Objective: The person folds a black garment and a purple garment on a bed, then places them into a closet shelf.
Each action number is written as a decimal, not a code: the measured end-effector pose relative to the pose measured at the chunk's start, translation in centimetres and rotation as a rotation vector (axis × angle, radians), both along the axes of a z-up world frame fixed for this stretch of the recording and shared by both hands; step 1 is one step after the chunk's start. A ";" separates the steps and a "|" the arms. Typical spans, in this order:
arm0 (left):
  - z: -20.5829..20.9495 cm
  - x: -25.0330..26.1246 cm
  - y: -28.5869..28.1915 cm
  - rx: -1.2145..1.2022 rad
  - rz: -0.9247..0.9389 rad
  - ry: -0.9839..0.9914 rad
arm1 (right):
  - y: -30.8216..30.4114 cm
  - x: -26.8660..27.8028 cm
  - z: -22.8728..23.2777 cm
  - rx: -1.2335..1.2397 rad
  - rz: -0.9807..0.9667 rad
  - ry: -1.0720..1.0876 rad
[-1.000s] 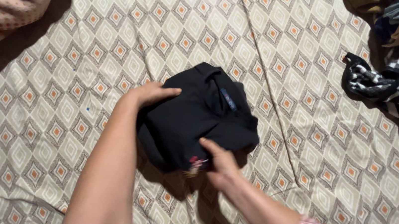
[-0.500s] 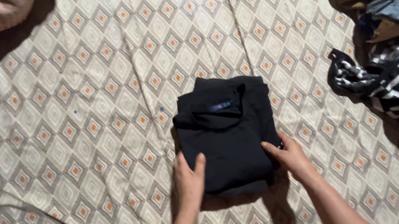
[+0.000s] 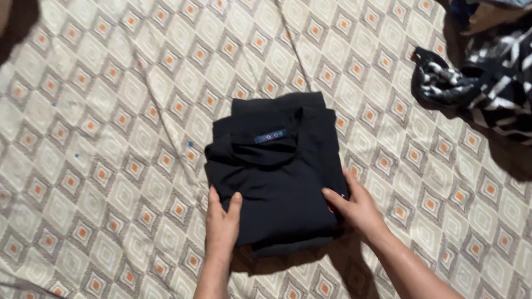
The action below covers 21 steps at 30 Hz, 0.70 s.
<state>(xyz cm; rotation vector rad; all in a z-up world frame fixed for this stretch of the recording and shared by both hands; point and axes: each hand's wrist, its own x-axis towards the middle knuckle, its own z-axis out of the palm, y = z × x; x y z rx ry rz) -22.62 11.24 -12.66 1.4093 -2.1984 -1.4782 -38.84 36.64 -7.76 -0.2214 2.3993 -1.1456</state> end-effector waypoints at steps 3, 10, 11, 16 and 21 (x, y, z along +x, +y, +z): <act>0.8 -1.2 -0.2 0.229 0.066 -0.027 | -1.9 -0.6 -0.9 -0.549 -0.062 -0.373; 4.2 -3.9 0.2 0.491 0.038 0.035 | -4.1 -2.5 1.8 -0.502 -0.065 -0.621; 4.3 -3.9 0.4 0.487 0.058 0.109 | -4.1 -2.7 2.0 -0.572 -0.025 -0.593; 7.0 -3.3 3.4 -0.102 -0.044 0.248 | -2.3 -1.7 3.4 -0.478 0.158 -0.118; 15.6 -4.8 9.7 -0.039 -0.075 -0.250 | -0.5 -1.9 10.5 -0.330 0.318 0.188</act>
